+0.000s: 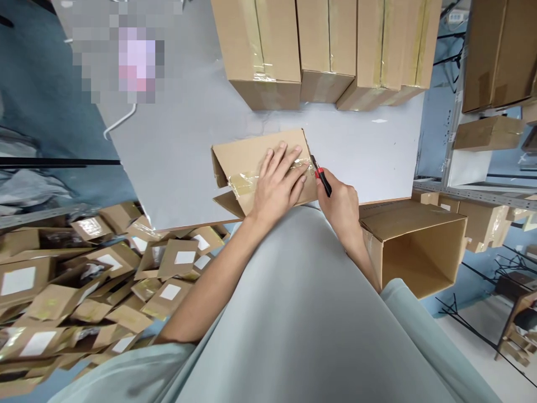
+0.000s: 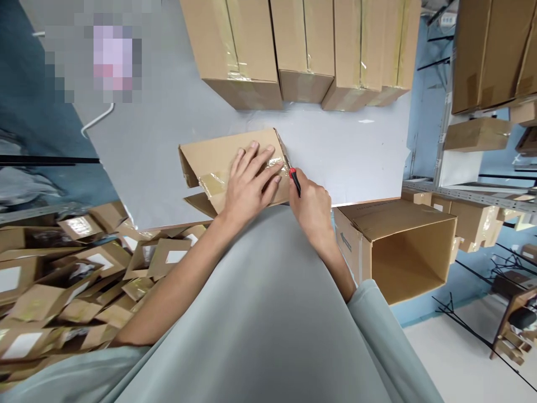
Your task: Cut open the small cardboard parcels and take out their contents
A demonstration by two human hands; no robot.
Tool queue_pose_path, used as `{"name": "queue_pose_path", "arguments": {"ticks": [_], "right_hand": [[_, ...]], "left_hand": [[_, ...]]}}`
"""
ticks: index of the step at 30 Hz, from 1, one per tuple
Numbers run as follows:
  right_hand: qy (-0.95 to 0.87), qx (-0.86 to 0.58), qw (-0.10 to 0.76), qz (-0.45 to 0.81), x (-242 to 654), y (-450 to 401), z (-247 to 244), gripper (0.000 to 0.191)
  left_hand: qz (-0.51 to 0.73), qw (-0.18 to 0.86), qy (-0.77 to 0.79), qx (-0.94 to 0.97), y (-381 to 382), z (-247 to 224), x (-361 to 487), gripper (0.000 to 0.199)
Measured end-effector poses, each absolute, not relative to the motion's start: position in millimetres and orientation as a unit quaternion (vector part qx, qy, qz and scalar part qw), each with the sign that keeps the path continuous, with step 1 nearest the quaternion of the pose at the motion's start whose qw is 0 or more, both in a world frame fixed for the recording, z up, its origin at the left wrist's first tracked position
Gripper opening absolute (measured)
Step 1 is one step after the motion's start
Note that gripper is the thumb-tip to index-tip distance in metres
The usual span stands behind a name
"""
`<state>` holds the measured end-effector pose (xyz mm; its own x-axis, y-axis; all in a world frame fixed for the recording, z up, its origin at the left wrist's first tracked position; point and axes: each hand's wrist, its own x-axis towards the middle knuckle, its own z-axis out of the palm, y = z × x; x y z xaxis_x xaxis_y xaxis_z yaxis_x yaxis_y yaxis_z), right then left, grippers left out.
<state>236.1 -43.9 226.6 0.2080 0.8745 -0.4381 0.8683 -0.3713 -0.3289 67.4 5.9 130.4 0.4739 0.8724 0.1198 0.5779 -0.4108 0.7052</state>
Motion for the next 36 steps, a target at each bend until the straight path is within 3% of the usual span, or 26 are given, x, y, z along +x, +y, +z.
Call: {"name": "queue_pose_path", "arguments": {"ticks": [19, 31, 36], "right_hand": [[-0.507, -0.814, -0.181, 0.218, 183, -30, 254, 0.035], [-0.500, -0.813, -0.205, 0.217, 181, -38, 257, 0.037], [-0.502, -0.816, -0.174, 0.226, 186, -38, 245, 0.039]], "left_hand": [[0.311, 0.315, 0.445, 0.779, -6, 121, 76, 0.046], [0.311, 0.313, 0.433, 0.786, -10, 115, 76, 0.044], [0.286, 0.343, 0.437, 0.781, -3, 112, 73, 0.050]]}}
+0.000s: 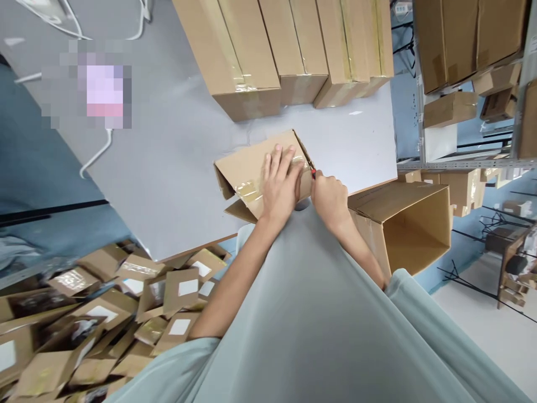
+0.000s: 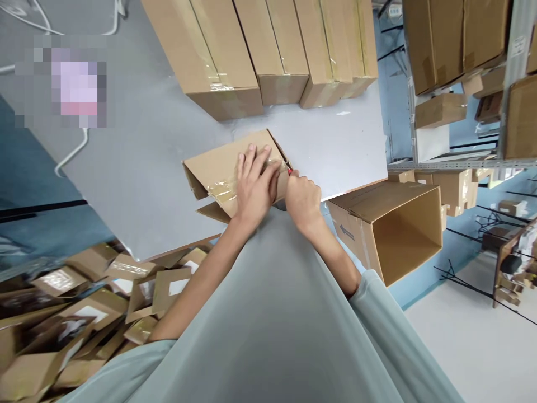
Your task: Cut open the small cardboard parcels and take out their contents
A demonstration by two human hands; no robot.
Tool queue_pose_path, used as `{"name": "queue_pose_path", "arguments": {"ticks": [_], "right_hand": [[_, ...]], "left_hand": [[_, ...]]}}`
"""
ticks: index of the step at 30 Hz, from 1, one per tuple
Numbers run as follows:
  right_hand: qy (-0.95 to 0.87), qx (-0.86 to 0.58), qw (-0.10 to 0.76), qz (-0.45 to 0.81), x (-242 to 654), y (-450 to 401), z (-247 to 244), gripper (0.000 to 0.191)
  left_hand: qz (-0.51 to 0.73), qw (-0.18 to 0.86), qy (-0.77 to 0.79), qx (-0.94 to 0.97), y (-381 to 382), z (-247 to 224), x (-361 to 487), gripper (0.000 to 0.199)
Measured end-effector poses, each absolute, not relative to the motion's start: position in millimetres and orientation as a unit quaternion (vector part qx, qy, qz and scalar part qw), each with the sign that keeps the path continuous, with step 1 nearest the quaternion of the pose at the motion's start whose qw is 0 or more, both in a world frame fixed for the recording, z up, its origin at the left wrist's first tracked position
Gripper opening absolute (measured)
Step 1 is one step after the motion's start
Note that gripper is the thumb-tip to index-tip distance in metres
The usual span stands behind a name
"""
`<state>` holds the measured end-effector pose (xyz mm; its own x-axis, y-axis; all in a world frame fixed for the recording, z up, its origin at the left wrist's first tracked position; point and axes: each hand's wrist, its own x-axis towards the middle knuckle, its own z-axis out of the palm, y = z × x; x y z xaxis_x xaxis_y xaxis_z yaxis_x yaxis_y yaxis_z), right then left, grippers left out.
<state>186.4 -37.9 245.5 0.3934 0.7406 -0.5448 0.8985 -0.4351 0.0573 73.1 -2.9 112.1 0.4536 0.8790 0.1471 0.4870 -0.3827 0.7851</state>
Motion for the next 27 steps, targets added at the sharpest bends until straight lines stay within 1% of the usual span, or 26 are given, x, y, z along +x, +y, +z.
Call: {"name": "queue_pose_path", "arguments": {"ticks": [3, 4, 6, 8, 10, 12, 14, 16, 18, 21, 24, 25, 27], "right_hand": [[0.504, 0.816, 0.137, -0.248, 193, -51, 255, 0.039], [0.506, 0.819, 0.109, -0.248, 199, -58, 257, 0.039], [0.507, 0.832, 0.025, -0.224, 219, -71, 249, 0.041], [0.491, 0.850, -0.065, -0.181, 248, -77, 219, 0.044], [0.460, 0.865, -0.108, -0.167, 281, -73, 170, 0.045], [0.409, 0.888, -0.092, -0.190, 312, -65, 112, 0.044], [0.363, 0.902, -0.051, -0.228, 335, -59, 61, 0.049], [0.328, 0.911, -0.012, -0.251, 352, -60, 24, 0.049], [0.304, 0.917, 0.011, -0.257, 364, -67, 3, 0.053], [0.294, 0.920, 0.016, -0.257, 377, -77, -10, 0.061], [0.312, 0.914, -0.004, -0.258, 383, -76, -7, 0.065], [0.329, 0.909, -0.027, -0.256, 381, -73, -2, 0.064], [0.387, 0.881, -0.108, -0.251, 371, -66, 17, 0.059]], "left_hand": [[0.295, 0.343, 0.431, 0.780, 3, 113, 72, 0.048], [0.298, 0.342, 0.428, 0.781, 4, 113, 71, 0.046], [0.305, 0.338, 0.422, 0.784, 5, 117, 70, 0.041], [0.324, 0.337, 0.420, 0.778, 5, 123, 66, 0.035], [0.356, 0.338, 0.441, 0.751, 5, 132, 58, 0.030], [0.387, 0.329, 0.490, 0.708, 4, 141, 44, 0.027], [0.405, 0.301, 0.551, 0.664, 0, 149, 23, 0.028], [0.414, 0.266, 0.602, 0.629, -6, 153, -4, 0.032], [0.420, 0.237, 0.642, 0.596, -15, 152, -31, 0.034], [0.427, 0.220, 0.686, 0.547, -34, 142, -65, 0.032], [0.410, 0.230, 0.718, 0.513, -53, 128, -81, 0.031], [0.395, 0.238, 0.727, 0.509, -59, 123, -82, 0.033], [0.358, 0.266, 0.733, 0.514, -67, 112, -82, 0.040]]}}
